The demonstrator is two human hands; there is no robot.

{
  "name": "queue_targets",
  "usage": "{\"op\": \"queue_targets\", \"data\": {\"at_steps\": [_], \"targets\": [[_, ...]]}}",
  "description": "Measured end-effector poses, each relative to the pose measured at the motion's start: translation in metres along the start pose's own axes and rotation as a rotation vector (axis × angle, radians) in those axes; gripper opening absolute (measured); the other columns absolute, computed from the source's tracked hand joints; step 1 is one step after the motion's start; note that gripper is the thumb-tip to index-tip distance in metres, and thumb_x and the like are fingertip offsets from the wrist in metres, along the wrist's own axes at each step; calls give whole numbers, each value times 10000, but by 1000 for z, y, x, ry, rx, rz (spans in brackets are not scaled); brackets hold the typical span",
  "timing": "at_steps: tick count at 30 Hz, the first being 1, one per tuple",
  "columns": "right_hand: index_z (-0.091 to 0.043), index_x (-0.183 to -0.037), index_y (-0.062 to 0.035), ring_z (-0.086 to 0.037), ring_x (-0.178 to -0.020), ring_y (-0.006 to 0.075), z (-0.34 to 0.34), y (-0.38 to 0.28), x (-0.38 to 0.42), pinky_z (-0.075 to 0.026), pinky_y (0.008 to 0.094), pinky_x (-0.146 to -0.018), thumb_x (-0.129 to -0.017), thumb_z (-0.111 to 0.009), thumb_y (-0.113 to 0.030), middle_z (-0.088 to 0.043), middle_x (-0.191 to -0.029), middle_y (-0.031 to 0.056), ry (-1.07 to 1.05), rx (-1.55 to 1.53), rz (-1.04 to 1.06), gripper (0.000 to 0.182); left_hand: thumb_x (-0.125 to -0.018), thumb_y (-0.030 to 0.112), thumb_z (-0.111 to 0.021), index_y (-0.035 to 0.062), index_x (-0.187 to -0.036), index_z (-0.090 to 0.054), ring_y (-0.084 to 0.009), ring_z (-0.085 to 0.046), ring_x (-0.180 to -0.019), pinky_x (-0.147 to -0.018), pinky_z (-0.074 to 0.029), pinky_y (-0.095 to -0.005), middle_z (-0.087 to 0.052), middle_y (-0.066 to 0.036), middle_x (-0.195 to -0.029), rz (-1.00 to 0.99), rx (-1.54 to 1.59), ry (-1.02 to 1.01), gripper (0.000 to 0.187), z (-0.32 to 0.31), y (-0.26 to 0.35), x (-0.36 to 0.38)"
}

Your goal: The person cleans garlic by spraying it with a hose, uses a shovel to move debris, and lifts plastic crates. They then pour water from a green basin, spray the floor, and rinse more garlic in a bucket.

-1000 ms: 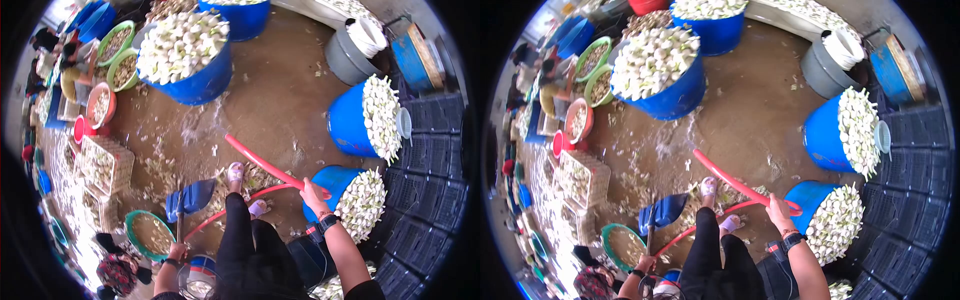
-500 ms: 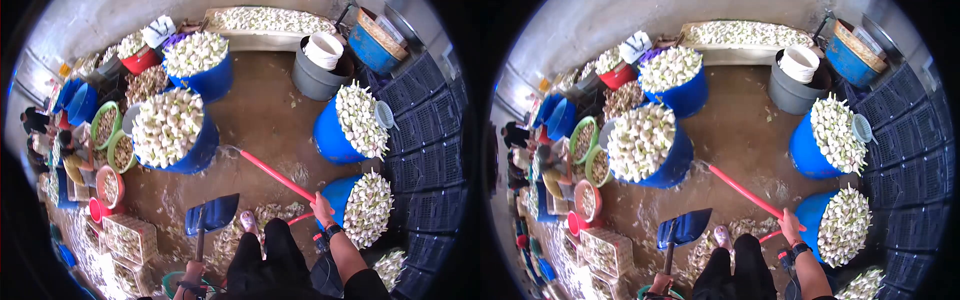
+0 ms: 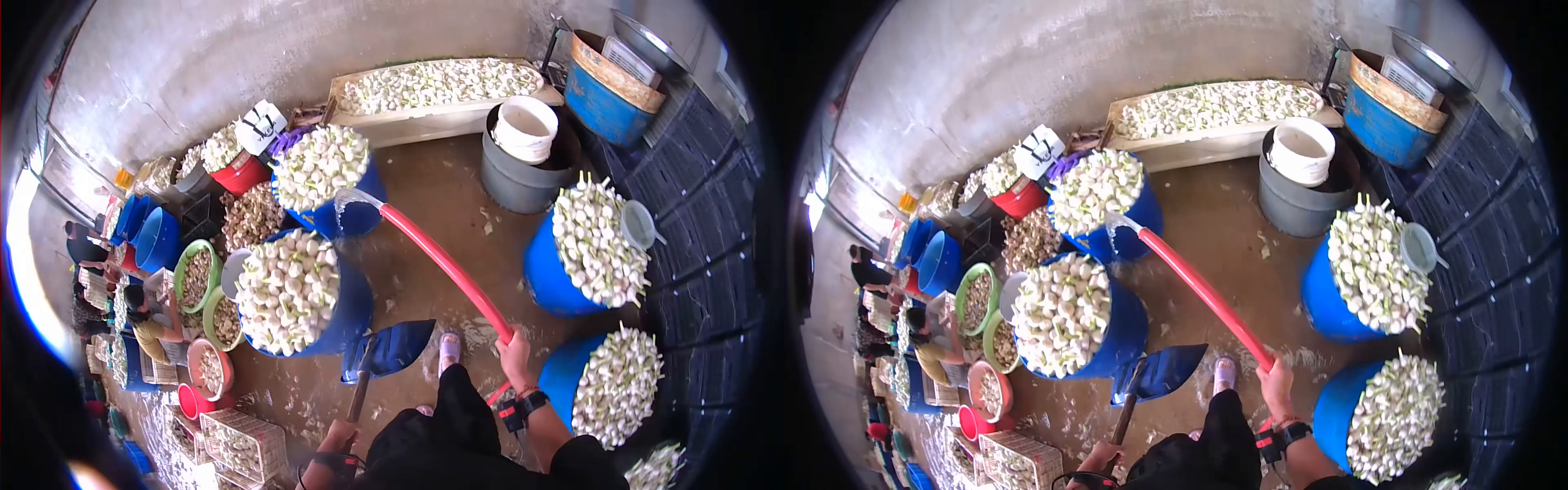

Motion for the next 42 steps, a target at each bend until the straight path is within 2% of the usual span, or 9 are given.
{"op": "queue_targets", "data": {"at_steps": [11, 17, 21, 23, 24, 27, 32, 34, 42], "targets": [[-510, -849, -29, -577, -678, 366, -58, -24, -94, -443, 403, -582, -735, -601, -138, -567, -702, 187, -127, -178, -11, 182, -639, 112, -645, -55, -603, -576, -191, -545, -448, -414, -435, -301, -558, -106, -537, 28, -6, 53, 184, -18, 145, -14], [-509, -820, -36, -567, -592, 292, -71, -33, -108, -439, 369, -549, -737, -613, -148, -543, -635, 136, -158, -315, 10, 174, -636, 106, -640, -33, -618, -586, -168, -539, -433, -415, -441, -290, -555, -86, -533, 26, -146, 77, 151, -17, 196, -10], [-523, -769, -70, -574, -600, 339, -85, -39, -113, -441, 398, -521, -742, -625, -208, -559, -623, 154, -164, -379, 24, 174, -618, 151, -635, -22, -616, -608, -160, -549, -442, -438, -443, -279, -569, -78, -532, 8, -127, 54, 175, -9, 194, -25], [-517, -748, -59, -573, -552, 293, -83, -46, -121, -441, 371, -502, -730, -648, -226, -554, -595, 121, -268, -347, 61, 214, -609, 159, -632, -19, -601, -605, -155, -549, -443, -439, -440, -277, -568, -75, -527, -12, -199, 49, 180, -7, 204, -25], [-530, -764, -44, -563, -539, 217, -68, -66, -129, -447, 339, -508, -702, -666, -220, -534, -570, 70, -411, -527, -83, 231, -600, 167, -629, -15, -585, -603, -150, -549, -443, -440, -436, -276, -567, -72, -522, -17, -273, 43, 185, -8, 208, -25], [-546, -812, -33, -549, -565, 166, -67, -81, -154, -452, 317, -526, -679, -667, -204, -525, -597, 47, -474, -442, 5, 249, -585, 180, -625, -6, -553, -598, -146, -550, -445, -444, -434, -282, -563, -67, -504, -22, -310, 34, 191, -7, 202, -31], [-523, -837, -30, -571, -580, 168, -99, -61, -182, -456, 307, -539, -697, -649, -194, -575, -686, 92, -592, -395, 50, 250, -579, 196, -630, -10, -550, -599, -150, -553, -444, -455, -441, -290, -563, -61, -495, -17, -253, 47, 211, -13, 208, -13], [-475, -808, -38, -530, -479, 111, -88, -81, -187, -436, 249, -458, -742, -615, -142, -521, -611, 28, -645, -467, 49, 186, -600, 173, -631, -16, -526, -584, -145, -528, -413, -420, -422, -280, -553, -71, -485, 0, -272, 69, 208, -17, 202, -9], [-469, -812, -40, -522, -462, 102, -96, -116, -201, -425, 245, -437, -797, -572, -157, -505, -586, 15, -690, -573, 2, 156, -605, 207, -626, -21, -598, -607, -156, -546, -452, -448, -424, -301, -574, -79, -527, 16, -186, 66, 228, -23, 156, -14]]}}
Point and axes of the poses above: each hand's wrist, its own x-axis away from the middle knuckle, its own z-axis out of the back of the hand, y = z × x, the point moved 1 cm from there along -x, towards the middle knuckle
